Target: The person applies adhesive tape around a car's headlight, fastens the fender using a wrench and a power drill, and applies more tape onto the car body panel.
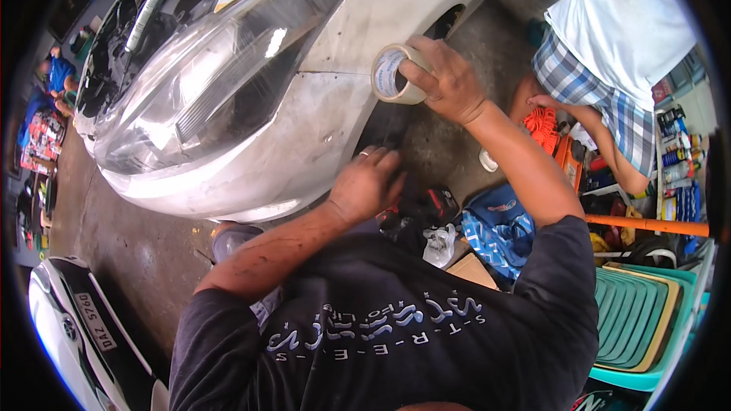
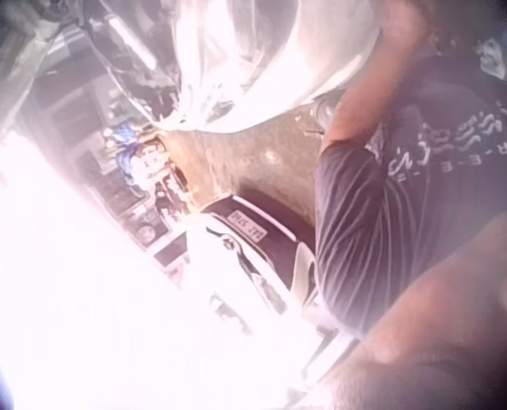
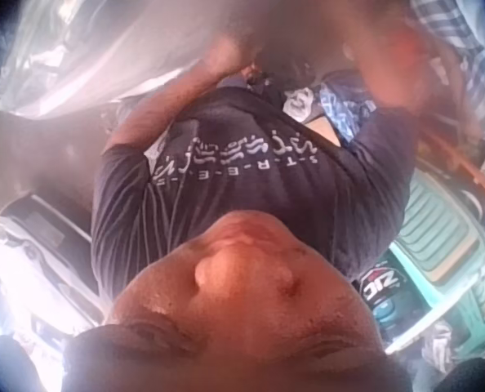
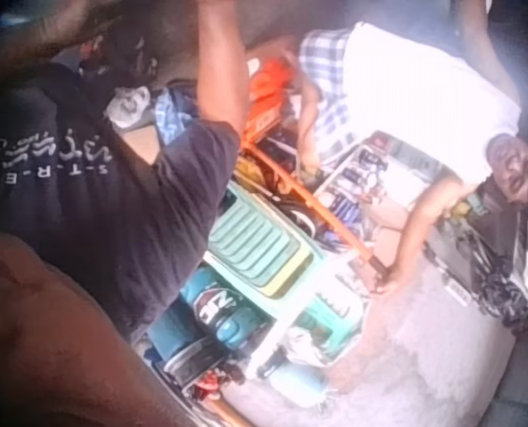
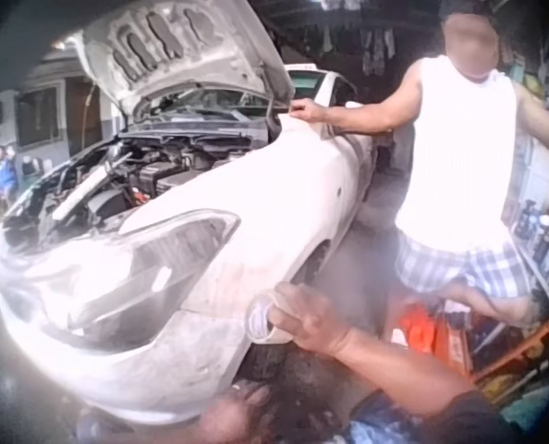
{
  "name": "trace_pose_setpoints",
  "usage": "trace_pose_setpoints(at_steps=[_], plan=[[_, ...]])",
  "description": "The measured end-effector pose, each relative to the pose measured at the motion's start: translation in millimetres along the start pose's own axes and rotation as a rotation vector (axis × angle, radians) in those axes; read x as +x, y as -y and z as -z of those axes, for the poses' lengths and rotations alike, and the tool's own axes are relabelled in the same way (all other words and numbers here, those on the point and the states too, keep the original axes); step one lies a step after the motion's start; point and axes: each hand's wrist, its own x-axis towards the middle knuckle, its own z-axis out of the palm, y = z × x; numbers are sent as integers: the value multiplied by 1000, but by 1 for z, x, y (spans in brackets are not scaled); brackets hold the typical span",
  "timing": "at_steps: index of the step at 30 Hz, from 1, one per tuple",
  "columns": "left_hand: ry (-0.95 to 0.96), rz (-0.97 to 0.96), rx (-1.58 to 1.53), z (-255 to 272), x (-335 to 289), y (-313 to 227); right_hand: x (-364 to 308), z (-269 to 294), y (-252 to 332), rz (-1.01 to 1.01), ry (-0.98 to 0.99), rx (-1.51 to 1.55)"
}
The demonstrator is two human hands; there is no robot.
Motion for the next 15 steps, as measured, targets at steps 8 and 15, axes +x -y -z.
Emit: trace_pose_setpoints(at_steps=[8, 15], plan=[[330, -475, 326, 16, -16, 12, -4, 25, 17, 90, 44, 54], [447, -595, 263, -7, -17, 0, -24, 20, 29, 89, 118, 135]])
